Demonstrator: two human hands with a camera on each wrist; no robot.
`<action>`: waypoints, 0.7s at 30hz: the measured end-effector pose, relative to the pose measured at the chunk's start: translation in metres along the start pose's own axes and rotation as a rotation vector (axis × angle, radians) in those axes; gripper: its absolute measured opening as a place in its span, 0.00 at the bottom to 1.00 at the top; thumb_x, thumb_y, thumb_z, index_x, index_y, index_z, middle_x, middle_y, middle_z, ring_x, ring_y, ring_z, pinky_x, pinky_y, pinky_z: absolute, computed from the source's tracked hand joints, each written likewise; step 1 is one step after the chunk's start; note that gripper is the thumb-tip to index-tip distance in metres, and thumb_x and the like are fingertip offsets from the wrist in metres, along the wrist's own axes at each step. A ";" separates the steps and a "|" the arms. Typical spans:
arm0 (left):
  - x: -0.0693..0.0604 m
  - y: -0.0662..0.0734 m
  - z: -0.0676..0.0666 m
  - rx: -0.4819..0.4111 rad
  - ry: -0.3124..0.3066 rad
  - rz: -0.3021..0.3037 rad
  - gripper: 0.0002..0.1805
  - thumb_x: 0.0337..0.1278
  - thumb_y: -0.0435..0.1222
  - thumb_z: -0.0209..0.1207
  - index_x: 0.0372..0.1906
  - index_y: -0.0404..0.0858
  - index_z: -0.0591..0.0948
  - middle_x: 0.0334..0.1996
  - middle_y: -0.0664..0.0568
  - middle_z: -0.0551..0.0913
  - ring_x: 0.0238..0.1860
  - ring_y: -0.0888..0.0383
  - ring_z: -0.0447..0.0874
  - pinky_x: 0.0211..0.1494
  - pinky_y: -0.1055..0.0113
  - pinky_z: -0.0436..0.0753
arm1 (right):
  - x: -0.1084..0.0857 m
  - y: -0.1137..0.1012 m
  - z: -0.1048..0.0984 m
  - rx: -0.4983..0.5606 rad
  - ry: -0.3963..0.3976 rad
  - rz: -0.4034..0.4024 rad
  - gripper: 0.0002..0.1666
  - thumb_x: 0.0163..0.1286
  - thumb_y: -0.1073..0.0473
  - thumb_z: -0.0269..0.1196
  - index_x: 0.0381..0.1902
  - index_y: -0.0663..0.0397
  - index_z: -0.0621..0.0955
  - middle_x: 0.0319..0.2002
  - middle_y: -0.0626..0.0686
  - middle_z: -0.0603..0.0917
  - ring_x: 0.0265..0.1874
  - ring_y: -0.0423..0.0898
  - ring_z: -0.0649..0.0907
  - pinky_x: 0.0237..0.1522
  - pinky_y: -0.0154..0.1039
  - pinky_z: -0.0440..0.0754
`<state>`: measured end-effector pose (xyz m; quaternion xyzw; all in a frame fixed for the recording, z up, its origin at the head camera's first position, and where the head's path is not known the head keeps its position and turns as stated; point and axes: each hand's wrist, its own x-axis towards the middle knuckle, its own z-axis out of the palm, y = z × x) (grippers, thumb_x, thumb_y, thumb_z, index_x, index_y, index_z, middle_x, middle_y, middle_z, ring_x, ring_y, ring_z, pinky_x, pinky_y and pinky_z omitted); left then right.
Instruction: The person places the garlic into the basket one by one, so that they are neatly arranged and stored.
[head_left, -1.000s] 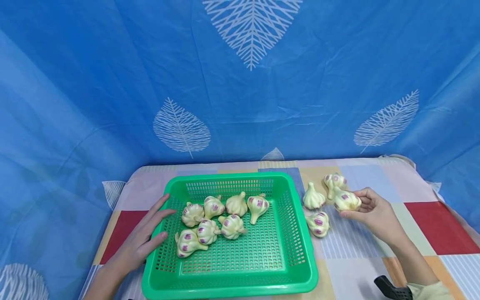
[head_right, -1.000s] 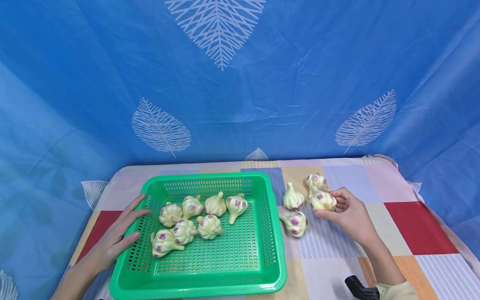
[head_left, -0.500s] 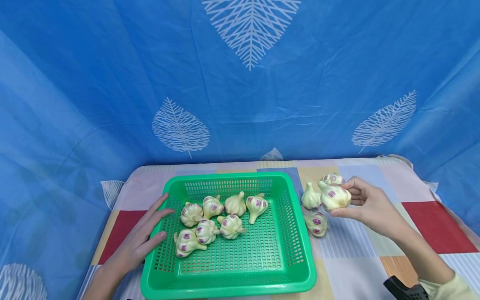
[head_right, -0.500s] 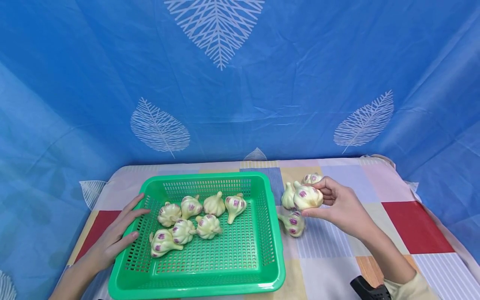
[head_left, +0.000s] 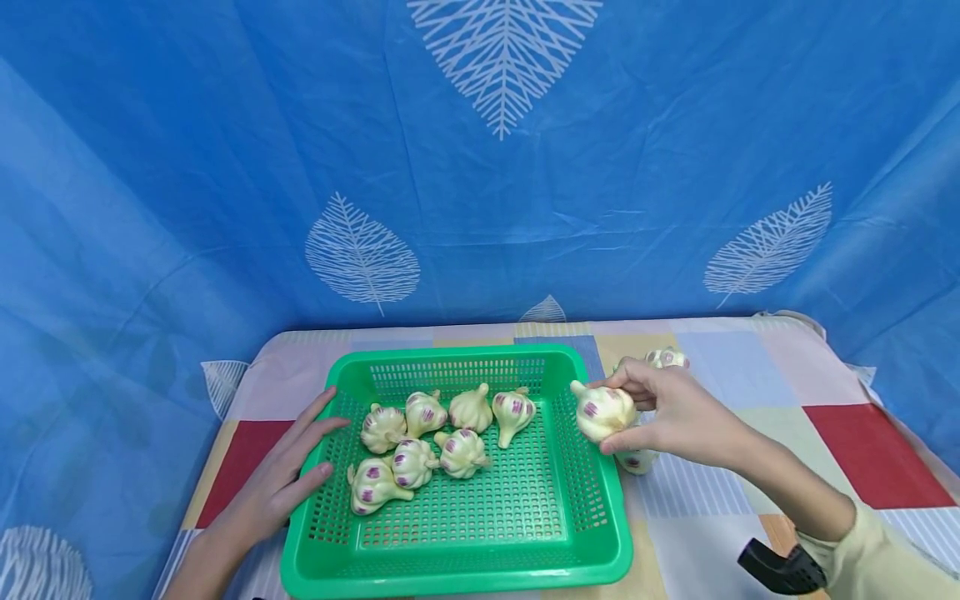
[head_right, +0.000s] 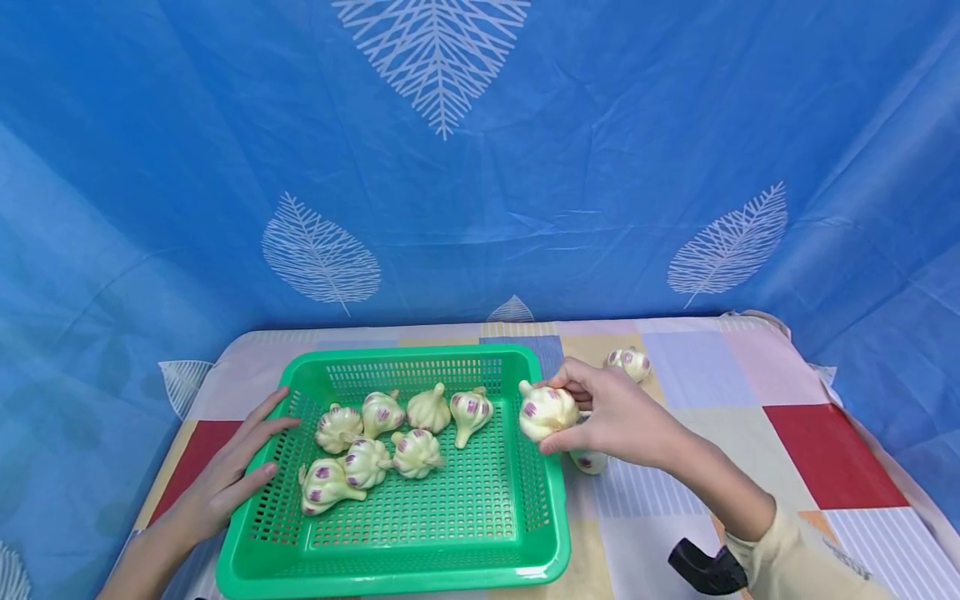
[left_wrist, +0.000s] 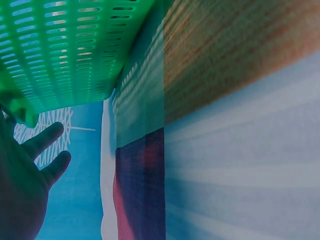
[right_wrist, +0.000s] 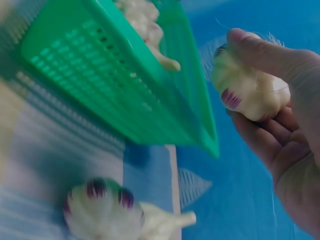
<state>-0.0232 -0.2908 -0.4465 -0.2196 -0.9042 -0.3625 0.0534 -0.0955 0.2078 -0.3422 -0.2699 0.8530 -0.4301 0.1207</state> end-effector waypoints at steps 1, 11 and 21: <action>0.000 0.000 0.000 -0.001 0.000 0.001 0.30 0.61 0.34 0.60 0.69 0.41 0.73 0.80 0.50 0.51 0.77 0.62 0.49 0.63 0.58 0.73 | 0.003 -0.002 0.003 -0.003 -0.030 0.001 0.29 0.49 0.48 0.81 0.44 0.47 0.79 0.48 0.46 0.87 0.44 0.41 0.87 0.42 0.39 0.84; -0.001 0.000 0.000 -0.003 0.006 -0.001 0.30 0.61 0.35 0.59 0.70 0.43 0.72 0.80 0.50 0.51 0.77 0.61 0.49 0.63 0.56 0.73 | 0.035 -0.021 0.038 -0.223 -0.252 -0.064 0.30 0.47 0.44 0.82 0.41 0.43 0.77 0.30 0.34 0.83 0.27 0.34 0.79 0.29 0.35 0.79; 0.000 0.000 0.000 -0.023 0.000 -0.005 0.29 0.62 0.35 0.59 0.70 0.41 0.72 0.80 0.51 0.50 0.77 0.59 0.49 0.61 0.55 0.77 | 0.058 -0.025 0.075 -0.397 -0.419 -0.068 0.32 0.42 0.50 0.84 0.41 0.49 0.78 0.26 0.38 0.78 0.22 0.35 0.71 0.26 0.35 0.74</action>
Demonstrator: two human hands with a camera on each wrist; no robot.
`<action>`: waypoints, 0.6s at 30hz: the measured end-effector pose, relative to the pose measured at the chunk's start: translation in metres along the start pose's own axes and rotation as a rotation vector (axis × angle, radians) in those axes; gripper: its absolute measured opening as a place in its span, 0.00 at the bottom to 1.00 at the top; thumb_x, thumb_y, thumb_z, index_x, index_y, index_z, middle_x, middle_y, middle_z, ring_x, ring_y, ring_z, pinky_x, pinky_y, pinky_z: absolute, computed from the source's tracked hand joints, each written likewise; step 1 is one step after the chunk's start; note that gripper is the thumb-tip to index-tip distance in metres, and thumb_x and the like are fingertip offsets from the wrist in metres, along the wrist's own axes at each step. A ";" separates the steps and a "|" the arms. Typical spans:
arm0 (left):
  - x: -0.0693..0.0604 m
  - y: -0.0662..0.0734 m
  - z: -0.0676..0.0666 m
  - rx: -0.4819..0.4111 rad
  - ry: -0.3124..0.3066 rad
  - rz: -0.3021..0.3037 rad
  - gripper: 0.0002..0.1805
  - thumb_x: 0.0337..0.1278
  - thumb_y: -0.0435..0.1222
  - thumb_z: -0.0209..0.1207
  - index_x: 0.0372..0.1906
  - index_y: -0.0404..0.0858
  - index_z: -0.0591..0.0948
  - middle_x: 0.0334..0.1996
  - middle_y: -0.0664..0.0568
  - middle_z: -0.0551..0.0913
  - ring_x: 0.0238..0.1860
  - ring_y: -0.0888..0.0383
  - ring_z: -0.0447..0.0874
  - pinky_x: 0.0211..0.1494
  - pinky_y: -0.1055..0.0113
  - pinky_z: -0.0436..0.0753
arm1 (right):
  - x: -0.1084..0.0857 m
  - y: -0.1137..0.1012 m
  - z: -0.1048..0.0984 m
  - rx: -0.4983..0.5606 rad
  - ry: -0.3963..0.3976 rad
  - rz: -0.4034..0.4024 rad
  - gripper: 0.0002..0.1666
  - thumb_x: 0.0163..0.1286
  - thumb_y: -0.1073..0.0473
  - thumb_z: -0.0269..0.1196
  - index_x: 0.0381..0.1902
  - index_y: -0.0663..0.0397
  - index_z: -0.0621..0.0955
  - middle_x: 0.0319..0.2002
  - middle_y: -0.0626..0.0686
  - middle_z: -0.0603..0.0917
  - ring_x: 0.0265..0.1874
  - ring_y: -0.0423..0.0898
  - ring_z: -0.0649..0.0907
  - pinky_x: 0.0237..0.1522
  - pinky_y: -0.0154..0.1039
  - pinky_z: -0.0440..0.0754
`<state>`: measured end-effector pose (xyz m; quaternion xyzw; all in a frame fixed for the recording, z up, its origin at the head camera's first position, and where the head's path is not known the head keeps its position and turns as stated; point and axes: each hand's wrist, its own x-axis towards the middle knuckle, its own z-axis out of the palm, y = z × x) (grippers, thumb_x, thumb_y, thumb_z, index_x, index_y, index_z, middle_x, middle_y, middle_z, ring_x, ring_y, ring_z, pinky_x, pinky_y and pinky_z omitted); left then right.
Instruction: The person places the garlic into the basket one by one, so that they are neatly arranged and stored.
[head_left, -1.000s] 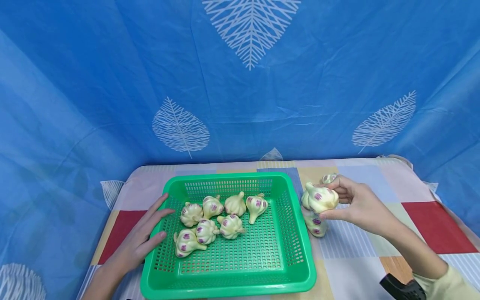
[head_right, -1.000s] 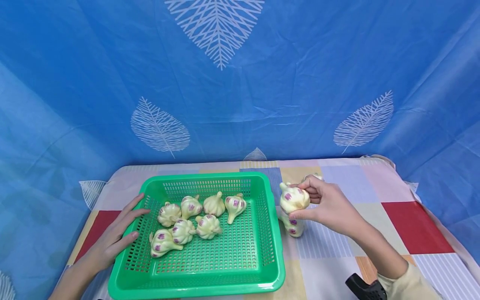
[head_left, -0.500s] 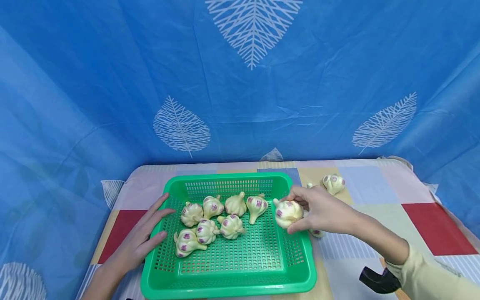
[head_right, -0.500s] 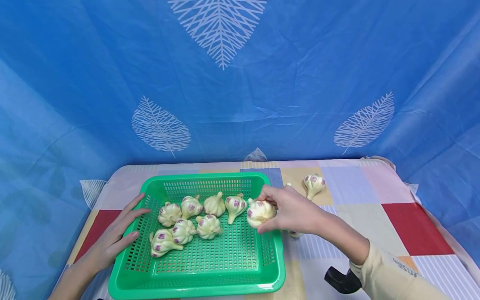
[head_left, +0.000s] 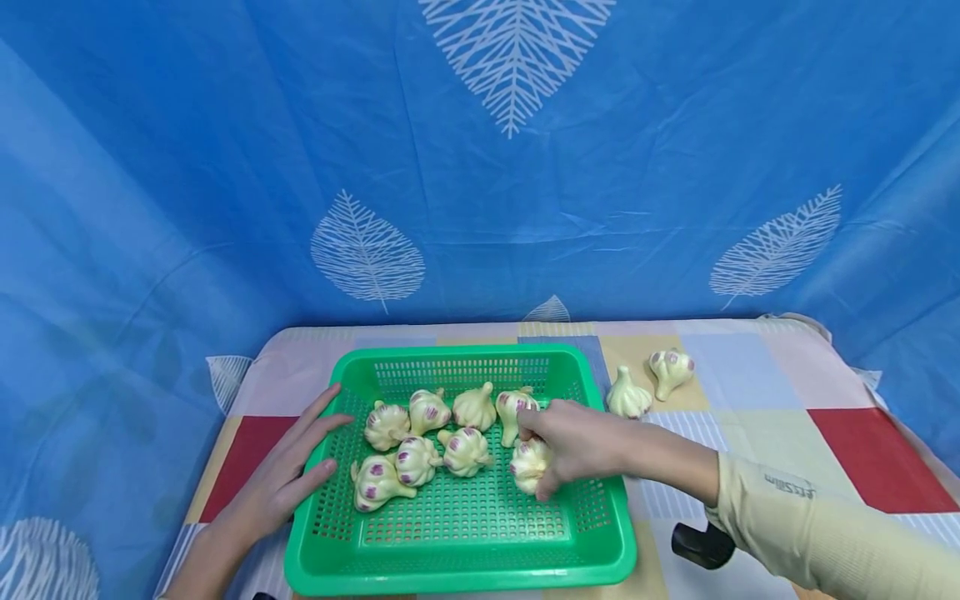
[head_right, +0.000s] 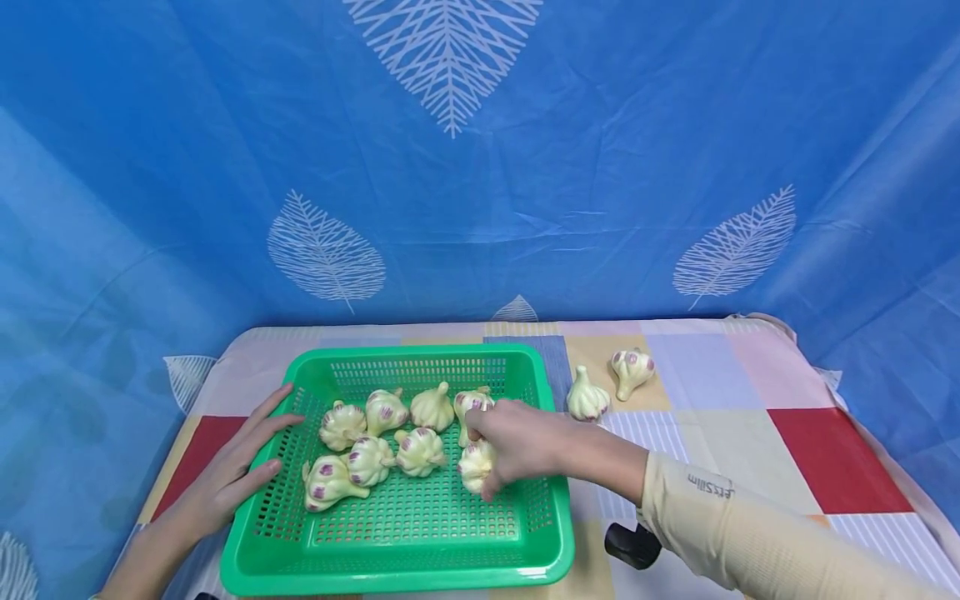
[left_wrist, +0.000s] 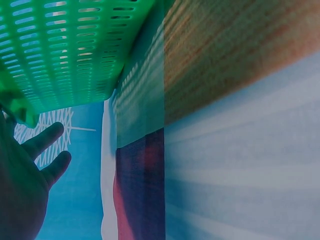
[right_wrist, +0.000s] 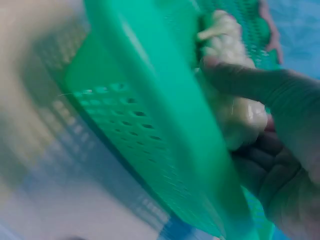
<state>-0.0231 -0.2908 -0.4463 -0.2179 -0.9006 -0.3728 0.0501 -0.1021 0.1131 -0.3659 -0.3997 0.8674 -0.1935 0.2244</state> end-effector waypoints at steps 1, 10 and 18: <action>0.000 0.000 0.000 -0.008 -0.004 -0.002 0.29 0.63 0.35 0.58 0.70 0.41 0.72 0.80 0.51 0.49 0.77 0.59 0.49 0.64 0.58 0.74 | 0.002 0.000 0.003 -0.013 -0.013 0.018 0.32 0.41 0.50 0.84 0.40 0.50 0.78 0.25 0.39 0.78 0.21 0.36 0.70 0.25 0.35 0.74; 0.001 0.004 -0.003 -0.020 -0.026 -0.018 0.29 0.63 0.34 0.58 0.70 0.42 0.72 0.81 0.51 0.49 0.78 0.57 0.48 0.68 0.66 0.64 | 0.017 0.000 0.025 -0.131 0.061 0.096 0.34 0.39 0.51 0.85 0.40 0.56 0.79 0.28 0.45 0.79 0.23 0.40 0.78 0.26 0.37 0.78; 0.000 0.002 -0.003 -0.004 -0.023 -0.023 0.29 0.63 0.35 0.59 0.70 0.42 0.72 0.81 0.51 0.49 0.78 0.58 0.48 0.67 0.62 0.68 | 0.025 0.000 0.042 -0.303 0.142 0.071 0.38 0.45 0.45 0.83 0.45 0.58 0.76 0.23 0.49 0.79 0.22 0.47 0.83 0.24 0.41 0.82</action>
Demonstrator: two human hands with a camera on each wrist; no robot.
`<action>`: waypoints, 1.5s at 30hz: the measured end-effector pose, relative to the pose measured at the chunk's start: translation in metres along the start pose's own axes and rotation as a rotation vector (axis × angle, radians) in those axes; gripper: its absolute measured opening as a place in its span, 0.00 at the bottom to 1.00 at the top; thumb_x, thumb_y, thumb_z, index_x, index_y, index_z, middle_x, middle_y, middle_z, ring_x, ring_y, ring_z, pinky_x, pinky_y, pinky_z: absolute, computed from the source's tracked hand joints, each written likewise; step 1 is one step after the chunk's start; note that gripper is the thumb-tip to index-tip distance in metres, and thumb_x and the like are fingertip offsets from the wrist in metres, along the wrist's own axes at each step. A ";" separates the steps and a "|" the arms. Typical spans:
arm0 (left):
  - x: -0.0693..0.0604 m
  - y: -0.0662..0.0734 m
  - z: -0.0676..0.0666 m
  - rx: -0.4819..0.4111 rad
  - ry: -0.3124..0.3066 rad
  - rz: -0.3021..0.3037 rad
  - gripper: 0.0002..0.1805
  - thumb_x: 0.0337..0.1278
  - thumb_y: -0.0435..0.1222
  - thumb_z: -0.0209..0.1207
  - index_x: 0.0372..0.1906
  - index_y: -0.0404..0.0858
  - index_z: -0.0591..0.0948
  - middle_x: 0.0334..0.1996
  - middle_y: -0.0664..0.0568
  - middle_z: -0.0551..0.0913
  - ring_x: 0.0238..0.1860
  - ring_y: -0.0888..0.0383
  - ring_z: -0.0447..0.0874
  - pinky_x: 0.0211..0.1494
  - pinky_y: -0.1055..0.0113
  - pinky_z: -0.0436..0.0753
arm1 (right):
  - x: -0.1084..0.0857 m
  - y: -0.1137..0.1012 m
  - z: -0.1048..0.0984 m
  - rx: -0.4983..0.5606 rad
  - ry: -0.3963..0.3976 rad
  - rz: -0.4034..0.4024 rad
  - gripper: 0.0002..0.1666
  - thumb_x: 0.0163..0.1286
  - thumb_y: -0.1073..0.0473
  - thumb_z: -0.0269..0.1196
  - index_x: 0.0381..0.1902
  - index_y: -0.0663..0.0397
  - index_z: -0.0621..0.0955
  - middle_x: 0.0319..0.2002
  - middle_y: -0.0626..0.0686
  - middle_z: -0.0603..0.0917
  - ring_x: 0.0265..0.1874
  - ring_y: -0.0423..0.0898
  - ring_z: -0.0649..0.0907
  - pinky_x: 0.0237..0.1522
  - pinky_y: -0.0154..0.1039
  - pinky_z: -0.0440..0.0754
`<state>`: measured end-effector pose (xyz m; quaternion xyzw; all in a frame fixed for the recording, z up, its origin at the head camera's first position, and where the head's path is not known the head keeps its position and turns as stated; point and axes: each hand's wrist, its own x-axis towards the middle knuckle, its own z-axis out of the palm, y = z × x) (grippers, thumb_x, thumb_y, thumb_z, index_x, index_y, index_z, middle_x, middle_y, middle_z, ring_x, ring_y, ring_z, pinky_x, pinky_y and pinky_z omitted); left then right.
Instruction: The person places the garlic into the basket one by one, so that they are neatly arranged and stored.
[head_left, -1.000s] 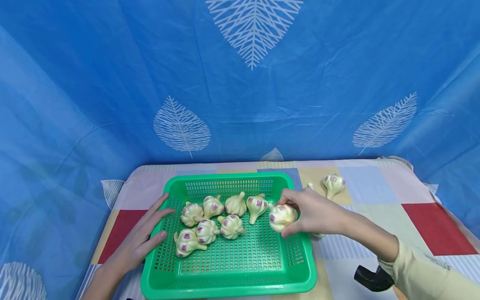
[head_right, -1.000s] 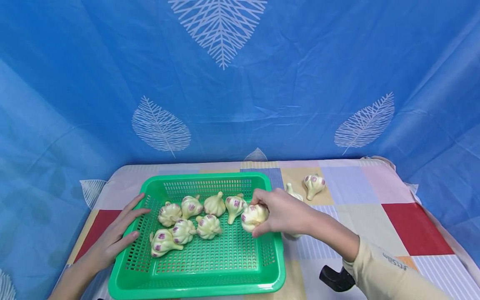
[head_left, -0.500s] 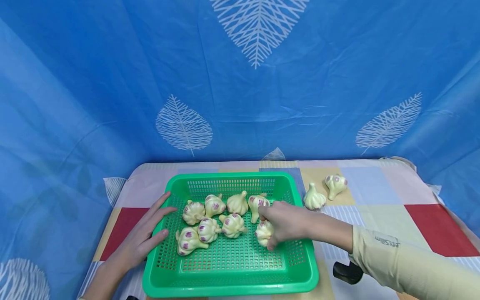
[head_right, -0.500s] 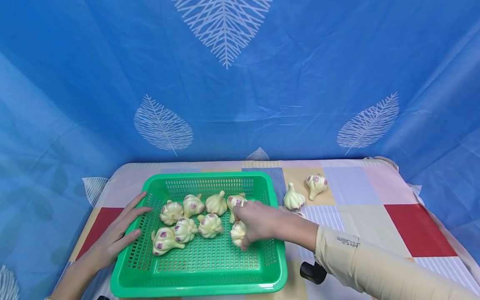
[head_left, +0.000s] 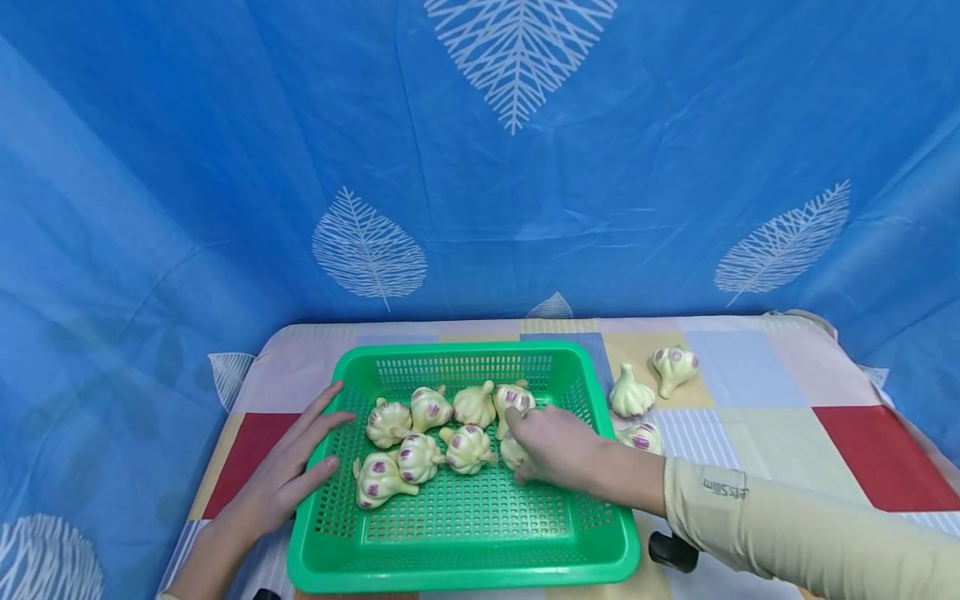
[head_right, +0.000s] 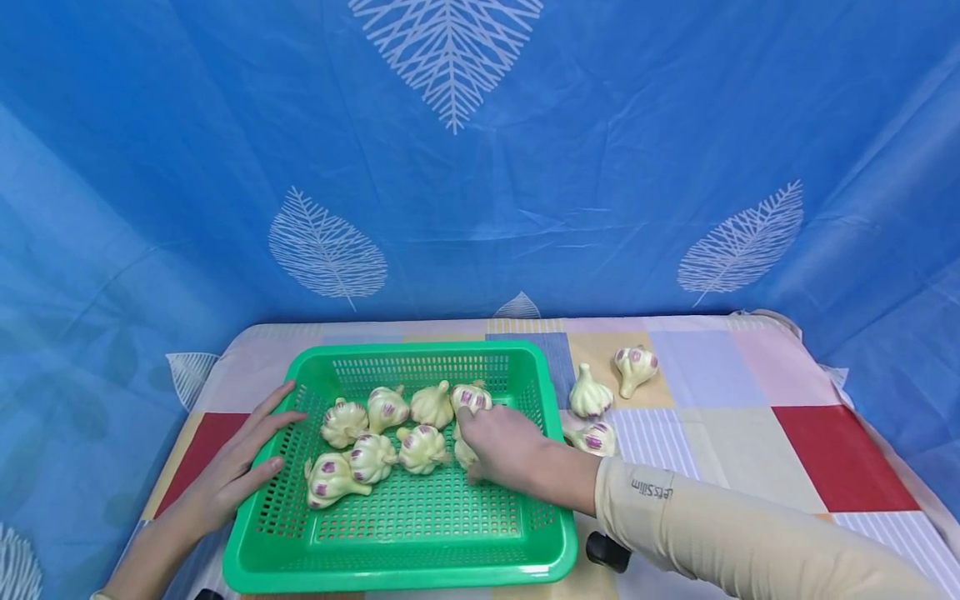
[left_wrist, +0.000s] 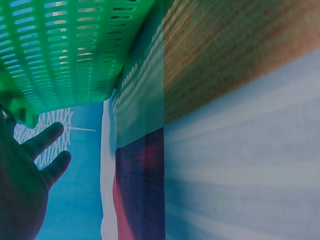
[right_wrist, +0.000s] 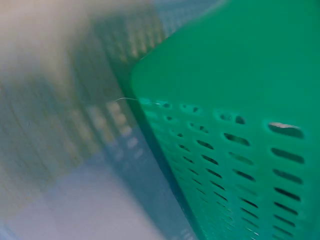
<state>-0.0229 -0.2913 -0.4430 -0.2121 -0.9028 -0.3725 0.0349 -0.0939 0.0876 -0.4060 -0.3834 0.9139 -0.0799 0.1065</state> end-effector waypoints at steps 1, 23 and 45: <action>0.000 0.000 0.000 0.004 0.001 0.001 0.29 0.63 0.35 0.59 0.70 0.42 0.72 0.81 0.51 0.49 0.77 0.58 0.49 0.66 0.60 0.69 | 0.000 0.000 0.001 -0.019 0.013 -0.005 0.38 0.45 0.43 0.82 0.45 0.58 0.76 0.21 0.48 0.78 0.20 0.46 0.82 0.23 0.41 0.81; -0.001 -0.003 0.002 -0.006 0.009 0.013 0.28 0.64 0.34 0.58 0.70 0.42 0.72 0.80 0.50 0.49 0.78 0.59 0.48 0.68 0.72 0.60 | -0.005 0.004 -0.040 -0.072 0.137 -0.051 0.26 0.59 0.42 0.75 0.41 0.56 0.80 0.21 0.45 0.78 0.19 0.41 0.79 0.21 0.39 0.78; -0.001 -0.003 0.003 -0.004 0.012 0.021 0.29 0.63 0.33 0.59 0.70 0.41 0.72 0.80 0.50 0.50 0.78 0.59 0.48 0.67 0.72 0.59 | -0.082 0.087 -0.053 0.153 0.315 0.048 0.33 0.68 0.41 0.68 0.62 0.55 0.79 0.65 0.59 0.77 0.69 0.61 0.71 0.60 0.64 0.72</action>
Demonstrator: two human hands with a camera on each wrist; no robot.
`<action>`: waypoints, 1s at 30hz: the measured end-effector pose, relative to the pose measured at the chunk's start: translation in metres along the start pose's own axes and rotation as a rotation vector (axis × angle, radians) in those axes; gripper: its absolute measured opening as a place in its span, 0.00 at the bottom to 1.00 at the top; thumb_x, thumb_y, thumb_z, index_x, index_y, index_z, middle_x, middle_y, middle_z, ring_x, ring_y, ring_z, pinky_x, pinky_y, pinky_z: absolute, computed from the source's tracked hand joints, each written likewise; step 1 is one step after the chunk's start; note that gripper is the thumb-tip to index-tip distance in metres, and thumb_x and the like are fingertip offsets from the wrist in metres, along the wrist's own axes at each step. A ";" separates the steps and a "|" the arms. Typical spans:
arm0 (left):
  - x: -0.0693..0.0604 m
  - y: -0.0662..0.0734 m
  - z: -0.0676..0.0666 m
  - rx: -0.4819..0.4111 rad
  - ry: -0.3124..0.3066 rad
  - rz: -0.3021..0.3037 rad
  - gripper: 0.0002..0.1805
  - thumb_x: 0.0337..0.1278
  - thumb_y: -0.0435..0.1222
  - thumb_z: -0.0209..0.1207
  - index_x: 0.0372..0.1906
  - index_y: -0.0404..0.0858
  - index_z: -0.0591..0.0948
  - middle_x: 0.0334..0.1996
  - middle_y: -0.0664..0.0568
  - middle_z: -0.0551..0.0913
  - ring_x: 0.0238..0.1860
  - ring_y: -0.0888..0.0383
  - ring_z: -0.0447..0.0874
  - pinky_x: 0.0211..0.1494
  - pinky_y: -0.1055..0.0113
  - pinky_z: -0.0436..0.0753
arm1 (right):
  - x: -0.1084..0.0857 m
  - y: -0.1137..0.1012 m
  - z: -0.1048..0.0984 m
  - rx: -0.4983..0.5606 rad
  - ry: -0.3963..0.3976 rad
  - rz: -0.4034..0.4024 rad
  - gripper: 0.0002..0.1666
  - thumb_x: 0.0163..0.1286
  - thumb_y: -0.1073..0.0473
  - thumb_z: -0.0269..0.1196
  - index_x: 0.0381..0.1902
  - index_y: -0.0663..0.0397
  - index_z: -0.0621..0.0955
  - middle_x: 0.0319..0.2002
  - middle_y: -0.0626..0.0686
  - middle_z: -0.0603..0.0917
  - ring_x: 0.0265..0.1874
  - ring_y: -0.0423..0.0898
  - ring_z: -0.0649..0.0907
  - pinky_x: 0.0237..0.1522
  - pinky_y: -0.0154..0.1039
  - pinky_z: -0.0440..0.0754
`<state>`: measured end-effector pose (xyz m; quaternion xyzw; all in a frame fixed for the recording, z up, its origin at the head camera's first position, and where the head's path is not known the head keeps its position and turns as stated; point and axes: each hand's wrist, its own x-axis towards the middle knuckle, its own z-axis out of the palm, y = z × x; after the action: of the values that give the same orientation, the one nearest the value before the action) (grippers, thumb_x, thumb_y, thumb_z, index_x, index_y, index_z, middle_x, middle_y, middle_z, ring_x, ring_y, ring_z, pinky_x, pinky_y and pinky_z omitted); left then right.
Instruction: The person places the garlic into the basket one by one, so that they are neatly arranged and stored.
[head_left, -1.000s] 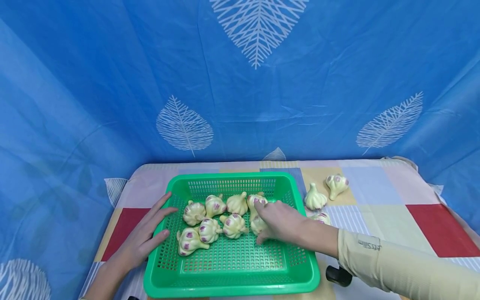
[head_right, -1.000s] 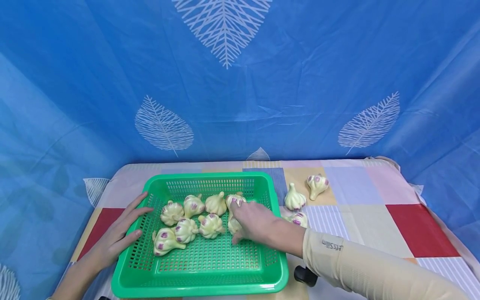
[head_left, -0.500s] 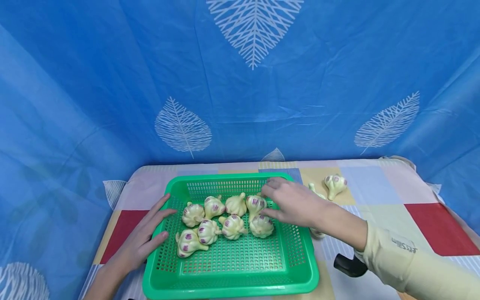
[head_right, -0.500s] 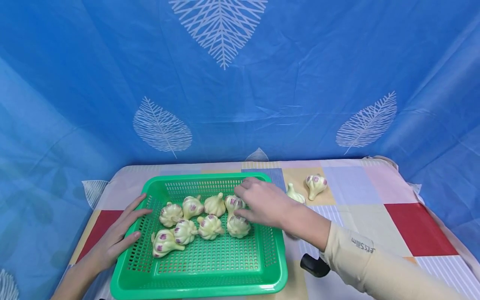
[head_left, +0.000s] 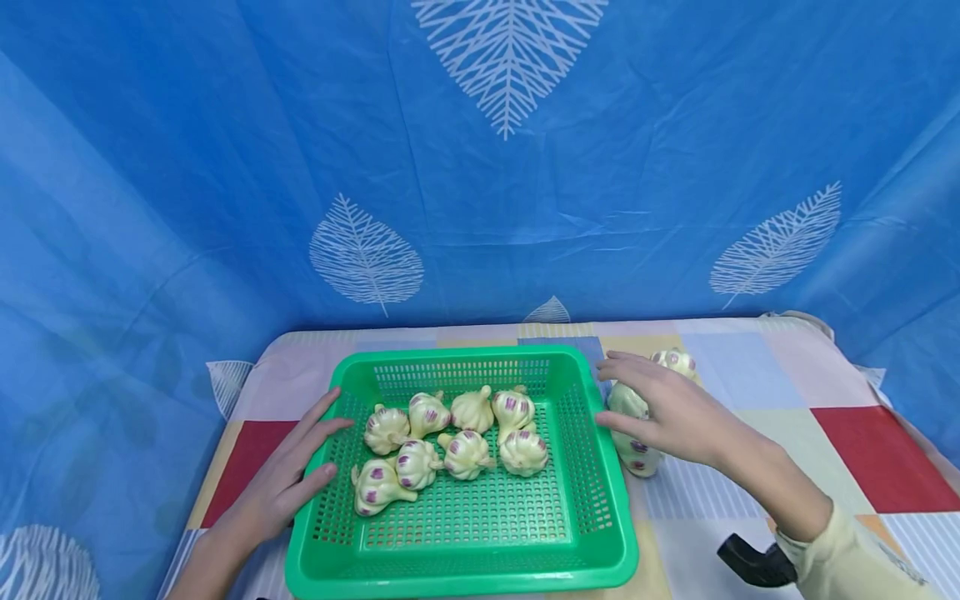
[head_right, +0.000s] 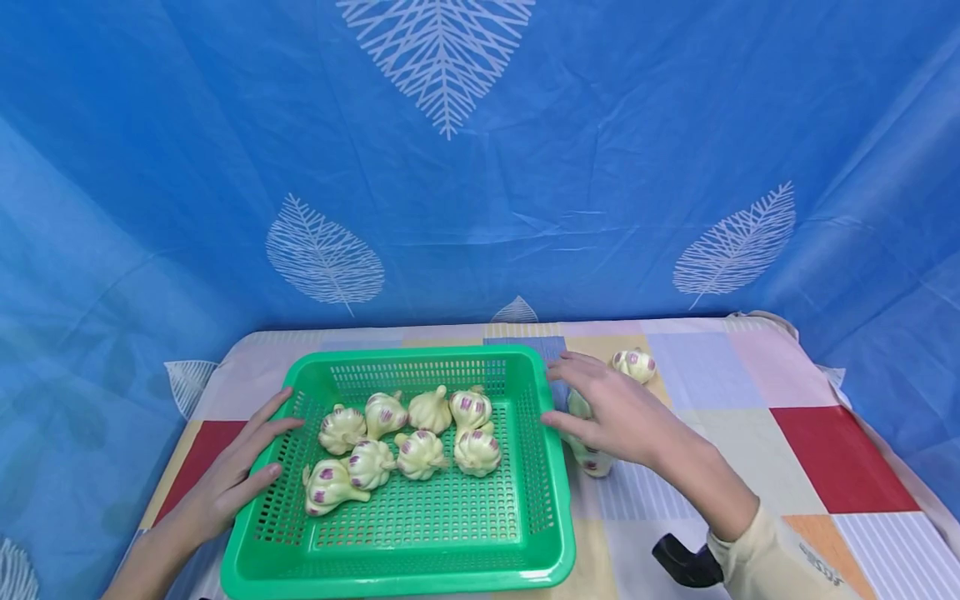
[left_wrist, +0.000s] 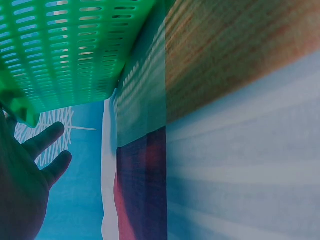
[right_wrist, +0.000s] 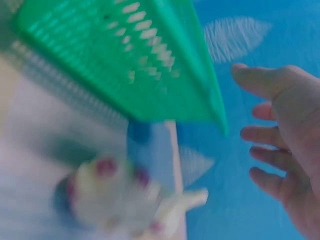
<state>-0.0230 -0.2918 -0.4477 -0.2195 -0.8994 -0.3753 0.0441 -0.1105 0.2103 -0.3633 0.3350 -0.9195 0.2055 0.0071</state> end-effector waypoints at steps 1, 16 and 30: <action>0.000 0.000 0.000 -0.004 -0.002 0.000 0.29 0.63 0.33 0.59 0.70 0.41 0.72 0.80 0.50 0.50 0.78 0.59 0.48 0.67 0.73 0.59 | -0.008 0.005 0.000 0.012 0.007 0.022 0.33 0.68 0.41 0.67 0.63 0.55 0.78 0.66 0.59 0.76 0.69 0.61 0.70 0.60 0.65 0.71; -0.002 0.001 0.000 -0.026 -0.001 -0.013 0.28 0.63 0.32 0.58 0.69 0.40 0.72 0.81 0.51 0.49 0.78 0.61 0.47 0.67 0.77 0.57 | -0.113 0.063 0.047 0.257 0.287 0.350 0.32 0.65 0.57 0.72 0.65 0.59 0.76 0.60 0.60 0.80 0.59 0.17 0.66 0.54 0.14 0.62; 0.001 0.000 -0.001 -0.018 -0.008 -0.009 0.28 0.64 0.33 0.57 0.70 0.42 0.72 0.81 0.51 0.49 0.78 0.61 0.47 0.66 0.76 0.59 | -0.125 0.101 0.078 0.459 0.421 0.491 0.44 0.70 0.60 0.68 0.75 0.67 0.59 0.68 0.73 0.68 0.63 0.22 0.65 0.57 0.16 0.63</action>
<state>-0.0236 -0.2920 -0.4473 -0.2175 -0.8971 -0.3829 0.0370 -0.0666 0.3267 -0.4917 0.0488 -0.8808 0.4656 0.0709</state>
